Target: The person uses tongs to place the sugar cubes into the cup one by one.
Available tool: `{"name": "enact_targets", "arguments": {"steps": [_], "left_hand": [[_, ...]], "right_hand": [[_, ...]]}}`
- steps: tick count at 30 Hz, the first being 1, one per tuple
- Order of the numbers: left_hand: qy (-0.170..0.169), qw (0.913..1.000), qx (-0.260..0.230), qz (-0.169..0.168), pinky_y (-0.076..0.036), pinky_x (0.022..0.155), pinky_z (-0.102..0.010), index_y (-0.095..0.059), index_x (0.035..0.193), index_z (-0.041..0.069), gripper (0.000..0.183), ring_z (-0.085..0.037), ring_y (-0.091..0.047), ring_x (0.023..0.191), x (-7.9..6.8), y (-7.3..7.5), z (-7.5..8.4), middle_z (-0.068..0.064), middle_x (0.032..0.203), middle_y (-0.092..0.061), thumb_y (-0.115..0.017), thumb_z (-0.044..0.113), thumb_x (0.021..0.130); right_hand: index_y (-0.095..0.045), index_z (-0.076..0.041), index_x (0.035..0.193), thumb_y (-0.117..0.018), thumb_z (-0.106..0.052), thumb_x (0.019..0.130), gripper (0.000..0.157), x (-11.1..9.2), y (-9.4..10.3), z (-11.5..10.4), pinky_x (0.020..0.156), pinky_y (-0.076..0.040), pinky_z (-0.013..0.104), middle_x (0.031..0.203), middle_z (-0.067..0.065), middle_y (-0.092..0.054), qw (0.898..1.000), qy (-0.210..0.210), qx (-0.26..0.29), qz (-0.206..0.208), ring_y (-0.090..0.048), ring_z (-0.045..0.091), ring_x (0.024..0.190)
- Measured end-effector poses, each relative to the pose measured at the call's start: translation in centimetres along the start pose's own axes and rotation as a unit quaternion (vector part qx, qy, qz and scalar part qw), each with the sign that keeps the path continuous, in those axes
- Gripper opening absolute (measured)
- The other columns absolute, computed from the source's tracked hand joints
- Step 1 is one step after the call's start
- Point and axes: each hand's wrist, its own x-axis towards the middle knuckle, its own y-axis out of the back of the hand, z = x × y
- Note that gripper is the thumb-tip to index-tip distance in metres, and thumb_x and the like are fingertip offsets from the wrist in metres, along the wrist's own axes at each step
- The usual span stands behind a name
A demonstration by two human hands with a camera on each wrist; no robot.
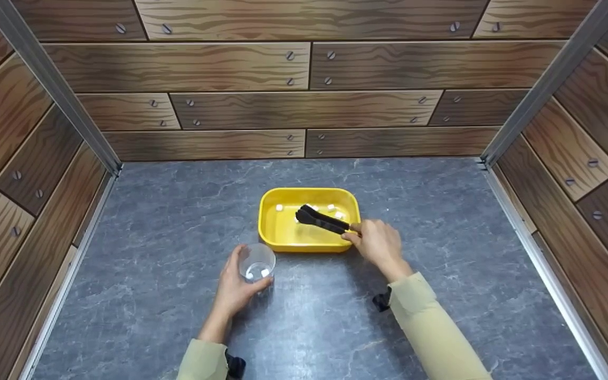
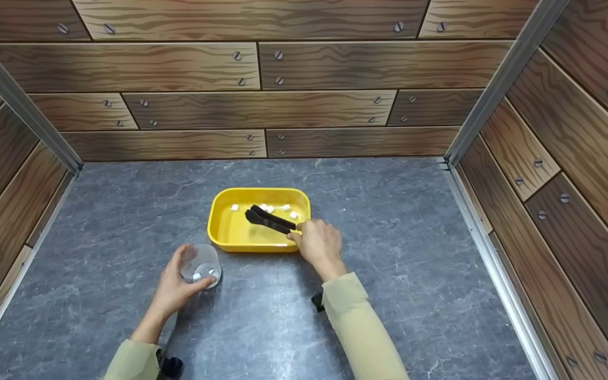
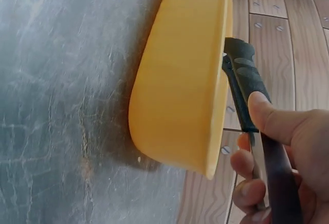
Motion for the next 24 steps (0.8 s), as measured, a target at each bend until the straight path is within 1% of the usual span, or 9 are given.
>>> {"name": "enact_targets", "arguments": {"steps": [5, 8, 10, 12, 15, 17, 19, 21, 24], "left_hand": [[0.01, 0.9999, -0.003, -0.002, -0.03, 0.112, -0.051, -0.032, 0.149, 0.003, 0.104, -0.035, -0.04, 0.134, 0.0, 0.0, 0.0, -0.019, 0.145, -0.046, -0.091, 0.031, 0.068], [0.011, 0.9999, -0.006, -0.003, -0.03, 0.112, -0.05, -0.032, 0.15, 0.004, 0.105, -0.035, -0.04, 0.135, 0.0, 0.1, 0.1, -0.018, 0.145, -0.046, -0.091, 0.031, 0.067], [0.008, 0.9999, -0.007, -0.002, -0.03, 0.112, -0.05, -0.032, 0.149, 0.004, 0.104, -0.035, -0.04, 0.135, -0.1, 0.1, 0.1, -0.018, 0.145, -0.046, -0.091, 0.031, 0.068], [0.002, 1.0, -0.009, -0.001, -0.031, 0.112, -0.05, -0.033, 0.149, 0.003, 0.104, -0.035, -0.041, 0.134, 0.0, 0.2, 0.1, -0.018, 0.145, -0.046, -0.091, 0.03, 0.067], [-0.011, 0.9999, -0.01, 0.0, -0.031, 0.111, -0.05, -0.033, 0.148, 0.001, 0.104, -0.036, -0.042, 0.133, 0.0, 0.2, 0.0, -0.019, 0.144, -0.047, -0.091, 0.029, 0.067], [-0.017, 0.9998, -0.011, 0.001, -0.031, 0.111, -0.05, -0.034, 0.148, 0.0, 0.104, -0.036, -0.042, 0.133, 0.0, 0.2, 0.0, -0.02, 0.143, -0.047, -0.091, 0.029, 0.067], [-0.019, 0.9998, -0.01, 0.002, -0.032, 0.111, -0.05, -0.034, 0.148, 0.0, 0.104, -0.036, -0.042, 0.132, -0.1, 0.2, -0.1, -0.02, 0.143, -0.047, -0.091, 0.03, 0.067], [-0.025, 0.9996, -0.009, 0.004, -0.032, 0.11, -0.051, -0.034, 0.148, 0.0, 0.104, -0.037, -0.042, 0.132, -0.1, 0.2, -0.2, -0.02, 0.143, -0.047, -0.091, 0.031, 0.067], [-0.04, 0.9992, -0.008, 0.006, -0.033, 0.109, -0.051, -0.034, 0.147, -0.001, 0.103, -0.037, -0.043, 0.131, -0.1, 0.2, -0.3, -0.02, 0.142, -0.048, -0.091, 0.031, 0.067]], "right_hand": [[-0.079, -0.017, 0.094, -0.075, -0.04, 0.086, 0.025, -0.9, 0.7, -0.6, 0.048, -0.037, 0.033, 0.071, -0.002, -0.063, 0.999, 0.006, 0.052, 0.01, -0.048, 0.015, 0.055], [-0.079, -0.018, 0.096, -0.076, -0.039, 0.085, 0.023, -1.5, 1.2, -1.2, 0.047, -0.035, 0.031, 0.074, -0.003, -0.065, 0.997, 0.019, 0.071, 0.02, -0.046, 0.014, 0.054], [-0.08, -0.018, 0.095, -0.076, -0.038, 0.084, 0.023, -1.8, 1.5, -1.6, 0.047, -0.035, 0.03, 0.076, -0.003, -0.067, 0.996, 0.033, 0.079, 0.03, -0.045, 0.013, 0.054], [-0.08, -0.017, 0.098, -0.077, -0.038, 0.084, 0.025, -2.1, 1.7, -2.1, 0.046, -0.035, 0.029, 0.078, -0.002, -0.068, 0.994, 0.05, 0.087, 0.04, -0.045, 0.011, 0.053], [-0.079, -0.015, 0.101, -0.077, -0.038, 0.083, 0.029, -2.6, 1.9, -2.9, 0.046, -0.035, 0.028, 0.076, -0.003, -0.066, 0.991, 0.079, 0.093, 0.05, -0.044, 0.01, 0.052], [-0.079, -0.015, 0.101, -0.077, -0.039, 0.083, 0.03, -2.9, 1.9, -3.4, 0.046, -0.035, 0.027, 0.072, -0.006, -0.062, 0.99, 0.099, 0.092, 0.052, -0.043, 0.009, 0.052], [-0.08, -0.017, 0.098, -0.077, -0.04, 0.083, 0.028, -3.2, 1.9, -3.9, 0.045, -0.034, 0.026, 0.068, -0.01, -0.056, 0.988, 0.116, 0.09, 0.053, -0.042, 0.008, 0.052], [-0.079, -0.019, 0.091, -0.076, -0.042, 0.083, 0.025, -3.4, 1.8, -4.4, 0.045, -0.034, 0.025, 0.066, -0.013, -0.052, 0.986, 0.136, 0.084, 0.056, -0.04, 0.006, 0.051], [-0.075, -0.02, 0.081, -0.075, -0.043, 0.083, 0.023, -3.6, 1.6, -5.1, 0.044, -0.033, 0.023, 0.063, -0.014, -0.047, 0.981, 0.166, 0.075, 0.063, -0.038, 0.005, 0.05]]}}
